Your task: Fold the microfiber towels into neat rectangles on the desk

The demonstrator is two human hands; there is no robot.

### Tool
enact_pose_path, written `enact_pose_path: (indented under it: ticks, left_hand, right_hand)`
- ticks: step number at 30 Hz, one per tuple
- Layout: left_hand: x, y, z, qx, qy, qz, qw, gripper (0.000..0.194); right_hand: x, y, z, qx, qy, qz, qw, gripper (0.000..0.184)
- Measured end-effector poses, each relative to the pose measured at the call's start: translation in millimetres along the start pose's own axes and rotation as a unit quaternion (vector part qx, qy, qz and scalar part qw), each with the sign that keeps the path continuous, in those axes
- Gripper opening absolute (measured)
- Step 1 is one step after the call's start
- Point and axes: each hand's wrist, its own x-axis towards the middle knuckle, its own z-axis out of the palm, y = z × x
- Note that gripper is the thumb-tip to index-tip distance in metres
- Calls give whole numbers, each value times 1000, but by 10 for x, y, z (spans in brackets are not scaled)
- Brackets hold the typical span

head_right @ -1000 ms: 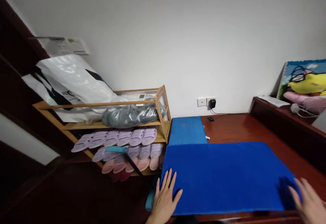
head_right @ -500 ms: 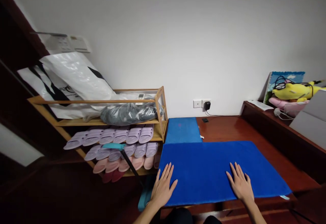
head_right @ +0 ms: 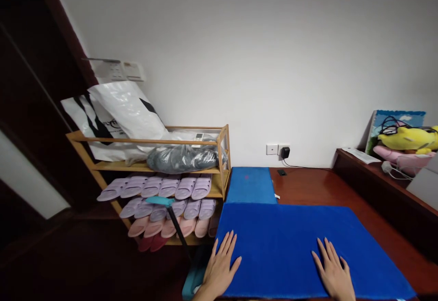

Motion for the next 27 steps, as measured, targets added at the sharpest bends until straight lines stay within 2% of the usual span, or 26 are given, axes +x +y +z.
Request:
enact_pose_path:
  ticks: [8,15,20,27]
  left_hand:
    - [-1,14,-51,-21,-20,-9,1000,61]
    - [-4,6,-42,-9,-13,-4,1000,61]
    - [-6,19,-55,-15,-17,-6,1000,61]
    - [-9,5,-40,-30,-13,-4,999,61]
  right_hand:
    - [2,18,22,-14,-3,-9,1000,67]
    - [-1,41,45,-7,4,-24,1000,66]
    - [7,19,42,-2,8,-3,1000,66]
    - [-2,17,29,-3,10,-12,1000,67]
